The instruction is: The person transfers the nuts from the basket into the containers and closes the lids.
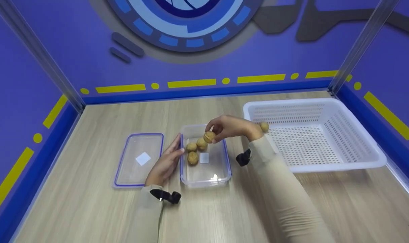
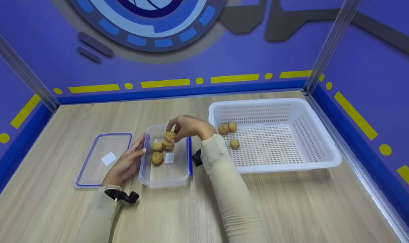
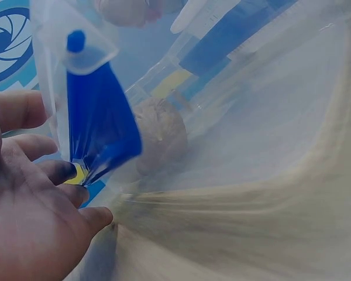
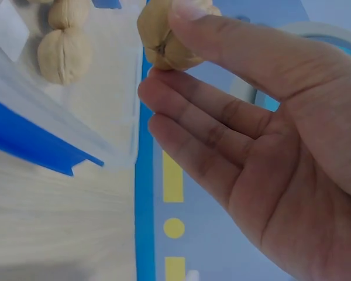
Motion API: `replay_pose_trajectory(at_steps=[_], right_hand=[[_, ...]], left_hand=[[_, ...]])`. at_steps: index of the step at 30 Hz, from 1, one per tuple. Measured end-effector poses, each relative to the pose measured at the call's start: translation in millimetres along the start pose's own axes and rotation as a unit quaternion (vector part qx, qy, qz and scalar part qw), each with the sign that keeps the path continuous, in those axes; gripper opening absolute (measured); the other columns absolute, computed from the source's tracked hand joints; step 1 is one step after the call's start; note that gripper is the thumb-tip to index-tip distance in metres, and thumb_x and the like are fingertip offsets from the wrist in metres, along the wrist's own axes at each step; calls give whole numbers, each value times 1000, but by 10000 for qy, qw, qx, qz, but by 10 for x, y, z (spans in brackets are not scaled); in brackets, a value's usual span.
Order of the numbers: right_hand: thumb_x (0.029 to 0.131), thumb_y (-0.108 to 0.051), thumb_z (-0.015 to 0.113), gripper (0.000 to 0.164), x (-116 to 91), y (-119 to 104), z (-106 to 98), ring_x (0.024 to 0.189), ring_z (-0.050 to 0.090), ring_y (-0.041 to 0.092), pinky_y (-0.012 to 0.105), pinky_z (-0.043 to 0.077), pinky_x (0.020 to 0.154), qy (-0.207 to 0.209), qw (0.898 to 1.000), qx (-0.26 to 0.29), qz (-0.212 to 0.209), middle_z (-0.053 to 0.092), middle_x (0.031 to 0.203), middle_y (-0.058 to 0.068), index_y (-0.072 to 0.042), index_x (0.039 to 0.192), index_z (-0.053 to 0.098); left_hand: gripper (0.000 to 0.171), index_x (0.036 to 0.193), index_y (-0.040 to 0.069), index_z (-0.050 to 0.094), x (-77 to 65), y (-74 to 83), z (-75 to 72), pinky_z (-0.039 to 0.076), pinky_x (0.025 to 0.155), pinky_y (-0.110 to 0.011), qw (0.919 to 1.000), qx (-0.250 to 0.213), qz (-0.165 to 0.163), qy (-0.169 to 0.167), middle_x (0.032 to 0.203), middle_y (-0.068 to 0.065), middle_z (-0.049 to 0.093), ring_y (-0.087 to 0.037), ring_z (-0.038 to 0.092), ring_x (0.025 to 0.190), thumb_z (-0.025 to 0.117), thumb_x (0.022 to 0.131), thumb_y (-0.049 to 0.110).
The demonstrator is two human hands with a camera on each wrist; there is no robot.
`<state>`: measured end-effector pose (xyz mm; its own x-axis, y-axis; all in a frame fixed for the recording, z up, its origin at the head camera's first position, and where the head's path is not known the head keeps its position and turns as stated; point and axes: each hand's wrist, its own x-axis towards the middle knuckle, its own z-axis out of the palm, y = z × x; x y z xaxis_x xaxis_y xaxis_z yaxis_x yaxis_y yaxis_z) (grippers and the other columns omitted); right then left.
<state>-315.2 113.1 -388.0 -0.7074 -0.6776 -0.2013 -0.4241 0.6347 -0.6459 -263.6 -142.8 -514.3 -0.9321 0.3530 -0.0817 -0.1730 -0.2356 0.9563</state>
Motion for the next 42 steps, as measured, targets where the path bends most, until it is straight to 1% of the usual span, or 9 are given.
replay_pose_trajectory(at_steps=[4, 11, 17, 22, 27, 31, 38, 42], right_hand=[[80, -11, 76, 37, 50, 8, 49, 92, 67, 18, 31, 56, 84, -65, 9999, 58, 76, 73, 102, 11, -8, 116, 65], [81, -7, 74, 36, 109, 30, 130, 90, 67, 17, 28, 55, 81, -179, 9995, 269, -5, 73, 101, 13, -7, 116, 65], [80, -6, 74, 37, 158, 38, 194, 98, 68, 23, 33, 55, 88, -248, 9989, 397, 47, 72, 106, 15, -7, 116, 65], [80, -7, 74, 38, 199, 49, 244, 99, 67, 23, 35, 54, 90, -259, 9990, 323, 174, 71, 108, 13, -9, 117, 65], [79, -9, 75, 39, 227, 54, 292, 96, 66, 20, 34, 54, 89, -247, 9992, 199, 261, 71, 106, 11, -10, 117, 65], [80, -9, 75, 39, 254, 61, 329, 97, 65, 19, 34, 53, 89, -258, 9991, 125, 313, 71, 107, 9, -12, 117, 65], [79, -8, 75, 40, 290, 59, 365, 99, 64, 21, 37, 53, 92, -288, 9984, 37, 485, 70, 108, 9, -14, 117, 66], [79, -6, 74, 39, 313, 69, 394, 100, 65, 21, 36, 54, 90, -346, 9983, -9, 472, 70, 110, 11, -12, 117, 66]], left_hand=[[70, 155, 13, 7, 4, 1, 3, -6, 123, -38, 10000, 0, -24, 11, 162, -6, -9, -23, -12, 149, 44, 96, 3], [70, 155, 11, 6, 11, -8, -5, -6, 123, -38, 10000, -7, 24, -42, 162, -7, -10, -22, -13, 149, 43, 96, 1], [71, 155, 10, 5, 14, -11, -12, -8, 122, -38, 9999, -50, 58, -124, 162, -8, -11, -23, -15, 148, 43, 96, 1], [72, 155, 12, 5, 11, -5, -12, -8, 122, -38, 9999, -90, 37, -131, 162, -7, -11, -22, -14, 149, 44, 96, 2], [71, 155, 12, 6, 2, -5, -12, -7, 122, -38, 9999, -81, 12, -122, 162, -7, -11, -22, -14, 149, 44, 96, 3], [71, 155, 12, 6, 4, -10, -11, -8, 122, -38, 9999, -81, 18, -90, 162, -7, -11, -23, -14, 149, 45, 96, 3], [71, 155, 11, 7, 6, -12, -12, -7, 122, -38, 9999, -75, 23, -82, 162, -7, -11, -23, -14, 149, 44, 96, 3], [71, 155, 11, 6, -4, -2, -8, -7, 123, -38, 10000, -1, 35, -67, 163, -6, -9, -22, -15, 149, 45, 96, 4]])
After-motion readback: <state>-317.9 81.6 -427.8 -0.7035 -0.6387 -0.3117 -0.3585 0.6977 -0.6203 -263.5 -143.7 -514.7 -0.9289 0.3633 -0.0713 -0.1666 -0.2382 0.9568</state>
